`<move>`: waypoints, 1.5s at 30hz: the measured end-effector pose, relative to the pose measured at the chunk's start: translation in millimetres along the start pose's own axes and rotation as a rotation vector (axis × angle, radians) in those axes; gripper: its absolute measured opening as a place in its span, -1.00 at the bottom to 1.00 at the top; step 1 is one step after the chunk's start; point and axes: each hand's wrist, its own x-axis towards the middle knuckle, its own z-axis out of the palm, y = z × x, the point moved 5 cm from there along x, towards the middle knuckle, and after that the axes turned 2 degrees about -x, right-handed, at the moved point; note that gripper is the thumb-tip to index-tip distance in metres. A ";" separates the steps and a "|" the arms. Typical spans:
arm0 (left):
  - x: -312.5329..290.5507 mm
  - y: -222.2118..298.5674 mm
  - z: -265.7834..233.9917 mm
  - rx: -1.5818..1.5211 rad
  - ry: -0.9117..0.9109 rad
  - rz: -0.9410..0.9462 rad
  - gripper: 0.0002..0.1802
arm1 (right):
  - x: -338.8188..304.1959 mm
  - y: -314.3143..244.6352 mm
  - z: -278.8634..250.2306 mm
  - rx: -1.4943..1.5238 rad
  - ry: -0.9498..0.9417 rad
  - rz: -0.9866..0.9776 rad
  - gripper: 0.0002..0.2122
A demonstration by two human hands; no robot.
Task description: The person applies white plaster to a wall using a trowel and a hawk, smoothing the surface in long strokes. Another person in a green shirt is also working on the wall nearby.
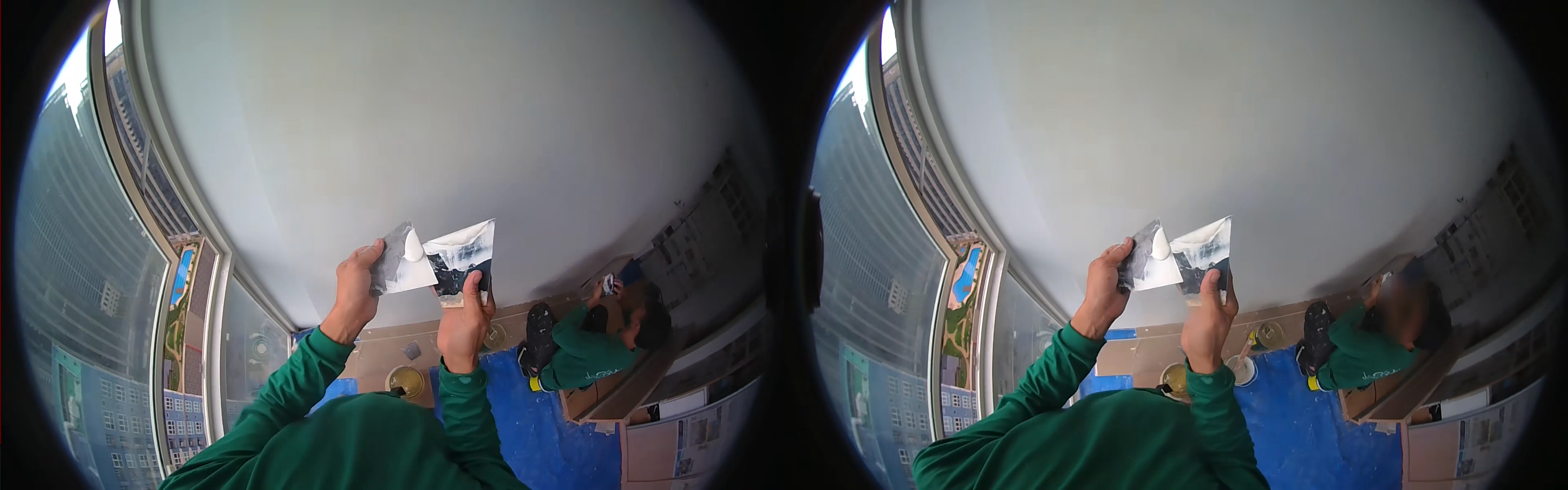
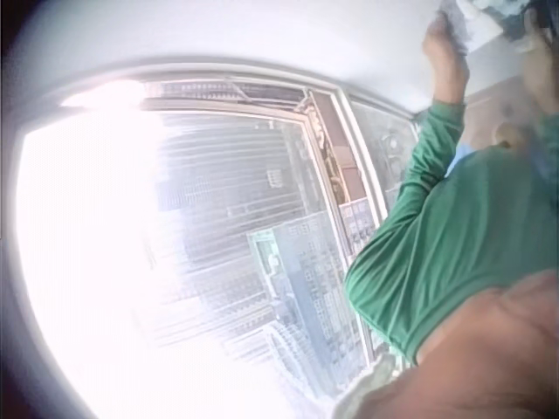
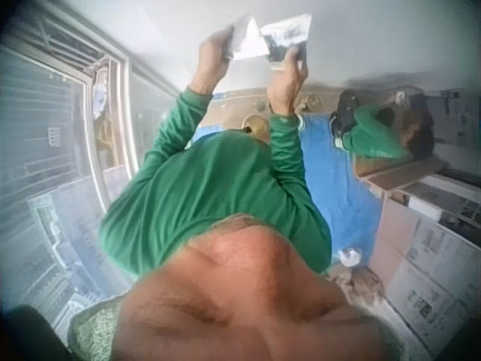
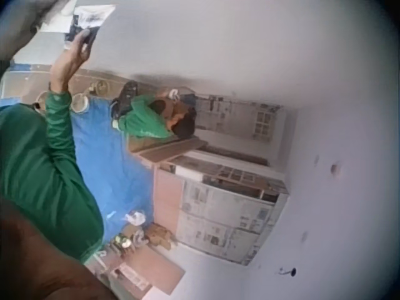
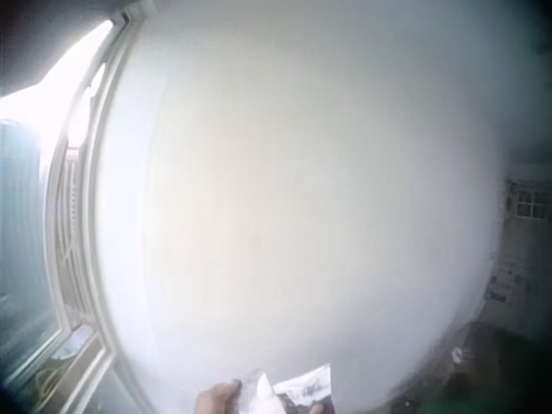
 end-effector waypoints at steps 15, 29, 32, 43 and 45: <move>12.4 -50.3 16.9 0.092 -0.306 -0.108 -0.65 | -100.7 18.8 -182.4 -1.264 0.070 -0.120 -0.68; -12.0 -66.4 28.2 0.237 -0.364 -0.188 -0.86 | -142.1 -75.2 -116.3 -1.401 0.207 -0.370 -0.63; -32.9 -46.4 42.5 0.414 -0.447 0.091 -0.83 | -108.8 -85.3 -61.1 -1.625 -0.051 -0.561 -0.40; -87.8 -3.0 28.8 0.536 -0.141 0.699 -0.79 | -86.0 -41.6 -24.0 -1.613 -0.595 -0.723 -0.47; -99.4 36.2 13.8 0.401 -0.035 0.911 -0.84 | -78.4 -20.9 -35.5 -1.456 -0.713 -0.615 -0.52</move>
